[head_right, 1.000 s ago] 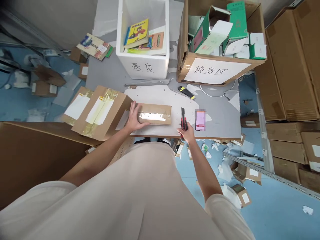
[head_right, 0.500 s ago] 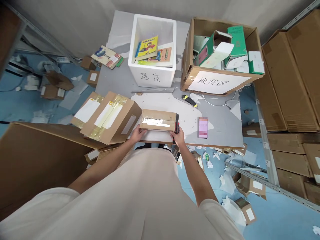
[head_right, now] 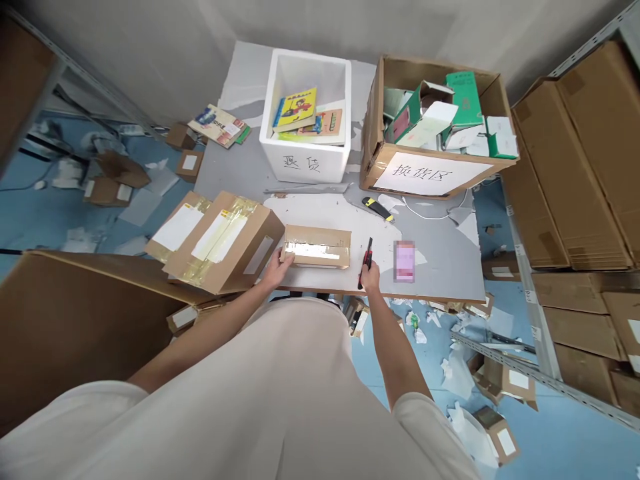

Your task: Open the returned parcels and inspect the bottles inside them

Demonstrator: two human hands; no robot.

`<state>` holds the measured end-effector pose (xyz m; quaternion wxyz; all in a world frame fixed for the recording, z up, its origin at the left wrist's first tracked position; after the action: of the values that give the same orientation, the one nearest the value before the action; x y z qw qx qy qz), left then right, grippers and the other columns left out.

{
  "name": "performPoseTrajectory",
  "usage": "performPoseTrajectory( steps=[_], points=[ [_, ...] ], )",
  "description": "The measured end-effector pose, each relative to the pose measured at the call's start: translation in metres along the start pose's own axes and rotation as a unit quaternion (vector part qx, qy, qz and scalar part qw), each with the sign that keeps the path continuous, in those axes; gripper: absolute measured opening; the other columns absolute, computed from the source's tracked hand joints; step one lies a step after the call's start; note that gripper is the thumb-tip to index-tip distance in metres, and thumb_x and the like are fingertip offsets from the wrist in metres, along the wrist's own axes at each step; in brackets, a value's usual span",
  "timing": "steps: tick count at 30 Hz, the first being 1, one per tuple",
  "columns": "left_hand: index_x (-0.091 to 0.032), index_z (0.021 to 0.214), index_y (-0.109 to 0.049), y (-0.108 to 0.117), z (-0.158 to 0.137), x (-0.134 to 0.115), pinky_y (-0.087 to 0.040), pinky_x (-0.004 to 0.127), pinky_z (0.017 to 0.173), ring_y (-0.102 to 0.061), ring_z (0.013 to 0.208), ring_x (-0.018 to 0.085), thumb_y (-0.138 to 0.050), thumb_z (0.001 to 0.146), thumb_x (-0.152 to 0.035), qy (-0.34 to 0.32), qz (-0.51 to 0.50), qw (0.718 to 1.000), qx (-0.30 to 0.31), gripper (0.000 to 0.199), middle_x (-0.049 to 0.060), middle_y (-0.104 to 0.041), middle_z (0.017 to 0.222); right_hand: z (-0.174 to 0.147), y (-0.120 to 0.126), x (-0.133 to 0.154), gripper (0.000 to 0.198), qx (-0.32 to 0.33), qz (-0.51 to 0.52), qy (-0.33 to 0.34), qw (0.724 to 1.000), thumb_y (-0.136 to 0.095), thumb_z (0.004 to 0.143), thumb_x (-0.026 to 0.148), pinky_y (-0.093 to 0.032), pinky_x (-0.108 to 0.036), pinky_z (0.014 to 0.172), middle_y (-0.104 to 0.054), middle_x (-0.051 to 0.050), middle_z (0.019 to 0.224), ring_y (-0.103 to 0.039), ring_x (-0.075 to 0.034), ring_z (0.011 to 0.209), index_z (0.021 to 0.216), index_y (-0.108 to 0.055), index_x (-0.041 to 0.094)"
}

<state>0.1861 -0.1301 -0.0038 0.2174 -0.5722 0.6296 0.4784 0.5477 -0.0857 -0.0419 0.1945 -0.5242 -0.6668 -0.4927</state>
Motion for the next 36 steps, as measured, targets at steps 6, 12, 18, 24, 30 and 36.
performPoseTrajectory(
  steps=[6, 12, 18, 24, 30, 36],
  points=[
    [-0.018, 0.130, -0.055, 0.013, -0.024, -0.061, -0.028, 0.051, 0.116, -0.033, 0.142, 0.030, -0.059, 0.087, -0.039, -0.278, 0.156, 0.942, -0.105, 0.047, 0.018, -0.042, 0.148, 0.014, 0.028, 0.000, 0.039, -0.063, -0.159, 0.007, 0.985, -0.051, 0.077, 0.027, -0.038, -0.043, 0.103, -0.063, -0.016, 0.111, -0.055, -0.028, 0.112, 0.112, -0.062, 0.014],
    [-0.024, 0.116, -0.066, -0.035, -0.038, -0.071, -0.036, 0.052, 0.112, -0.050, 0.132, 0.023, -0.038, 0.093, -0.015, -0.401, 0.208, 0.886, 0.105, 0.038, 0.011, -0.064, 0.128, 0.010, 0.014, 0.086, 0.063, -0.057, -0.211, 0.172, 0.960, -0.048, 0.087, 0.044, -0.030, -0.047, 0.111, -0.039, -0.019, 0.145, -0.034, -0.030, 0.136, 0.143, -0.042, 0.014],
    [-0.021, 0.118, -0.065, -0.042, -0.033, -0.061, -0.038, 0.053, 0.112, -0.052, 0.130, 0.024, -0.044, 0.088, -0.013, -0.378, 0.213, 0.894, 0.109, 0.038, 0.012, -0.064, 0.128, -0.032, -0.091, 0.174, 0.072, 0.185, -0.464, 0.417, 0.759, -0.056, 0.088, 0.047, -0.031, -0.049, 0.109, -0.032, -0.017, 0.156, -0.037, -0.034, 0.136, 0.151, -0.033, 0.021],
    [-0.021, 0.116, -0.066, -0.045, -0.031, -0.063, -0.040, 0.051, 0.109, -0.054, 0.128, 0.024, -0.042, 0.087, -0.011, -0.387, 0.218, 0.889, 0.111, 0.039, 0.011, -0.065, 0.128, -0.004, -0.087, 0.192, 0.039, 0.236, -0.444, 0.354, 0.789, -0.054, 0.091, 0.041, -0.044, -0.033, 0.081, -0.071, -0.012, 0.106, -0.064, -0.025, 0.092, 0.121, -0.063, 0.018],
    [-0.019, 0.116, -0.065, -0.047, -0.028, -0.069, -0.042, 0.051, 0.108, -0.053, 0.129, 0.024, -0.041, 0.087, -0.010, -0.399, 0.215, 0.883, 0.122, 0.039, 0.013, -0.064, 0.127, 0.039, -0.080, 0.217, 0.043, 0.258, -0.280, 0.305, 0.873, -0.062, 0.079, 0.060, -0.036, -0.026, 0.062, -0.063, 0.000, 0.065, -0.054, -0.015, 0.063, 0.076, -0.068, 0.017],
    [-0.020, 0.119, -0.063, -0.042, -0.031, -0.073, -0.039, 0.050, 0.111, -0.048, 0.133, 0.024, -0.040, 0.090, -0.013, -0.402, 0.193, 0.885, 0.135, 0.038, 0.014, -0.061, 0.131, 0.051, -0.078, 0.216, 0.038, 0.146, -0.373, 0.281, 0.872, -0.051, 0.090, 0.047, -0.041, -0.034, 0.075, -0.068, -0.011, 0.091, -0.058, -0.025, 0.087, 0.099, -0.071, 0.015]
  ],
)
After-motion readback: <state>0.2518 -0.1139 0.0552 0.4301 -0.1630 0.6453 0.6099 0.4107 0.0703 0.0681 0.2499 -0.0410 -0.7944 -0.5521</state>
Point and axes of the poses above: each hand's wrist, its own z-axis towards the middle knuckle, its own y-axis out of the back of the hand, x = y × z, the point moved 10 cm from there along z, towards the middle knuckle
